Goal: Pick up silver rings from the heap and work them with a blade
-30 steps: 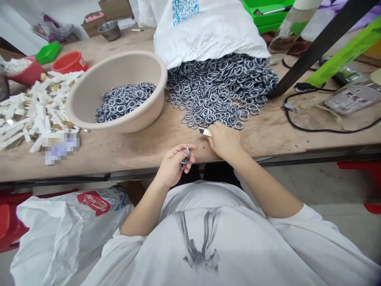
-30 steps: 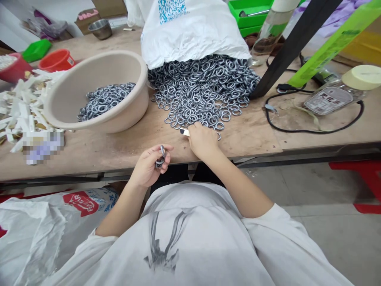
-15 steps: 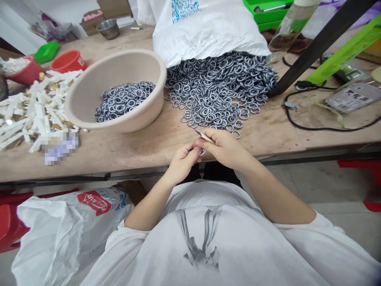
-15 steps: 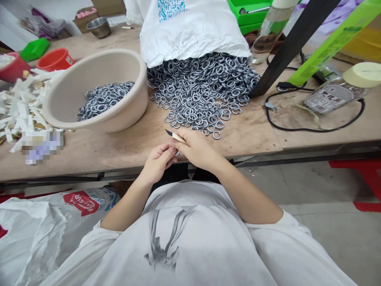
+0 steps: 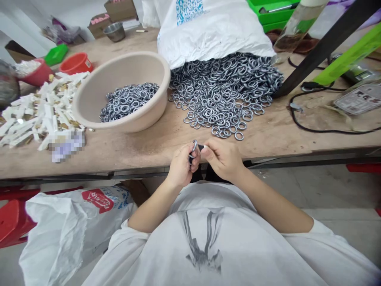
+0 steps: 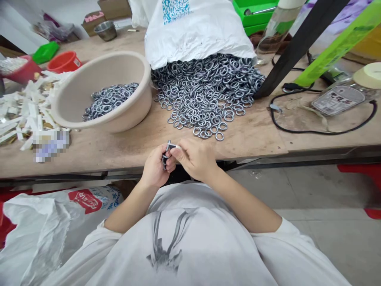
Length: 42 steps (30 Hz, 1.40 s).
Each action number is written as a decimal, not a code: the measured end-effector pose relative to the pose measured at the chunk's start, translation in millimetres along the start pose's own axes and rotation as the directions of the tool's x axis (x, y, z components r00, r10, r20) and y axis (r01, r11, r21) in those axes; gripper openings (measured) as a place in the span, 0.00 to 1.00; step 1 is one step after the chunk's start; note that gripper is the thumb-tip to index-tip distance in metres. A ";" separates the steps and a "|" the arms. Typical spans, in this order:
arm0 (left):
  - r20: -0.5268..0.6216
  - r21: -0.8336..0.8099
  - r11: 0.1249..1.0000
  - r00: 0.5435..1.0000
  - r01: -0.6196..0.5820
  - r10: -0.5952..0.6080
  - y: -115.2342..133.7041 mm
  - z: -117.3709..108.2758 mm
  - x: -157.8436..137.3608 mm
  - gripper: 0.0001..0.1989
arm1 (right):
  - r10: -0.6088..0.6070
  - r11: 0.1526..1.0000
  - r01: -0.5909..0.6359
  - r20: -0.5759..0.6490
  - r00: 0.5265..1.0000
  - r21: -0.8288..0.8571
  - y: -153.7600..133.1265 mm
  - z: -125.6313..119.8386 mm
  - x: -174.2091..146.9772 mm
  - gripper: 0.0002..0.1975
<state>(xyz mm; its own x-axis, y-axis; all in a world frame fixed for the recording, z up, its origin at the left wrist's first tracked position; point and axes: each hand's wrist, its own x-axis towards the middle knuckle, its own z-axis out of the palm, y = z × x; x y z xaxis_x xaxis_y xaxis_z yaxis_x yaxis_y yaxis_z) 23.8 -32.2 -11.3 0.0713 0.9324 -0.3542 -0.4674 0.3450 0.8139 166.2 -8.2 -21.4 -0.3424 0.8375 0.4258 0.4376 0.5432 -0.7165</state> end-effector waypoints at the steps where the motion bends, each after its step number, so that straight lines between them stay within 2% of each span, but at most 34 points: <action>1: -0.017 -0.007 1.000 1.000 -0.001 0.001 -0.5 0.5 -0.4 0.17 | -0.036 0.997 0.037 0.021 0.999 -0.061 -0.8 -0.2 -1.9 0.28; 5: -0.044 -0.013 1.000 0.999 -0.018 0.018 -2.3 3.4 -3.3 0.17 | -0.066 0.979 0.078 0.069 0.995 -0.189 -3.4 -0.5 -5.5 0.29; 8: -0.023 0.003 1.000 1.000 -0.017 0.017 -1.1 4.1 -3.8 0.14 | -0.049 0.985 0.063 0.091 0.995 -0.160 -4.6 1.0 -5.5 0.28; 12: -0.021 0.024 1.000 1.000 -0.008 0.009 -0.6 1.7 -2.2 0.12 | 0.021 1.000 -0.018 0.144 0.989 -0.023 -0.5 5.7 -4.4 0.28; 15: 0.032 0.077 0.997 0.999 0.015 -0.017 -5.1 -1.2 -4.0 0.14 | 0.160 0.987 -0.159 0.055 0.986 -0.019 14.6 3.2 1.8 0.28; 17: 0.074 0.108 0.993 0.996 0.045 -0.054 -8.4 -4.0 -6.1 0.16 | 0.289 0.950 -0.295 -0.073 0.955 -0.103 27.6 -3.4 8.9 0.28; 19: 0.065 0.105 0.993 0.996 0.057 -0.064 -9.1 -7.8 -6.7 0.16 | 0.340 0.888 -0.360 -0.119 0.933 -0.285 37.0 -10.7 16.0 0.21; 21: 0.039 0.097 0.994 0.998 0.042 -0.046 -6.0 -12.4 -5.4 0.15 | 0.368 0.796 -0.366 -0.094 0.925 -0.482 40.1 -14.8 21.8 0.14; 23: 0.042 0.105 0.994 0.999 0.026 -0.031 -0.6 -16.7 -3.0 0.11 | 0.409 0.714 -0.350 -0.044 0.911 -0.606 38.8 -14.7 25.8 0.13; 26: 0.046 0.075 0.997 0.999 0.014 -0.018 6.1 -21.4 0.3 0.14 | 0.432 0.693 -0.345 -0.018 0.902 -0.633 36.0 -12.1 28.7 0.11; 27: 0.040 0.049 0.999 0.999 0.018 -0.020 7.0 -22.3 1.2 0.13 | 0.415 0.723 -0.345 -0.024 0.910 -0.599 35.4 -11.9 28.8 0.10; 29: 0.044 -0.008 0.999 0.998 0.050 -0.050 7.0 -22.9 2.8 0.08 | 0.360 0.842 -0.330 -0.011 0.933 -0.426 33.4 -12.9 27.6 0.09; 31: 0.080 -0.038 0.993 0.991 0.111 -0.108 5.5 -21.9 3.7 0.11 | 0.285 0.957 -0.278 0.096 0.954 -0.080 28.6 -14.2 24.6 0.12; 32: 0.112 -0.038 0.988 0.983 0.151 -0.146 4.7 -20.8 3.8 0.15 | 0.239 0.958 -0.262 0.175 0.955 0.120 25.1 -14.4 22.7 0.13; 33: 0.153 -0.028 0.980 0.969 0.199 -0.193 4.0 -19.4 3.4 0.18 | 0.191 0.919 -0.261 0.247 0.950 0.295 21.2 -14.0 20.8 0.15; 35: 0.251 -0.002 0.953 0.923 0.302 -0.292 3.4 -16.1 1.3 0.22 | 0.126 0.822 -0.272 0.307 0.943 0.499 13.6 -11.4 16.9 0.17; 37: 0.322 -0.013 0.937 0.889 0.349 -0.326 3.1 -12.7 -1.9 0.23 | 0.136 0.791 -0.262 0.259 0.956 0.553 7.9 -7.1 13.3 0.19; 38: 0.329 -0.035 0.943 0.895 0.331 -0.302 2.7 -11.0 -3.6 0.23 | 0.157 0.794 -0.255 0.220 0.963 0.551 6.0 -4.7 11.5 0.19; 42: 0.222 -0.071 0.987 0.967 0.144 -0.125 -2.4 -4.7 -7.6 0.25 | 0.214 0.855 -0.257 0.146 0.966 0.451 2.0 1.6 5.7 0.21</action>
<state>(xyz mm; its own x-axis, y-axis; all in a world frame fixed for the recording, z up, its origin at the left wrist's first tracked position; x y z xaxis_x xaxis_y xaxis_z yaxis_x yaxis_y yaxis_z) 20.3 -40.6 -12.7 0.3227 0.8824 -0.3424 -0.5134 0.4671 0.7199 163.7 -2.4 -21.3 -0.3581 0.9166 0.1777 0.0873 0.2223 -0.9711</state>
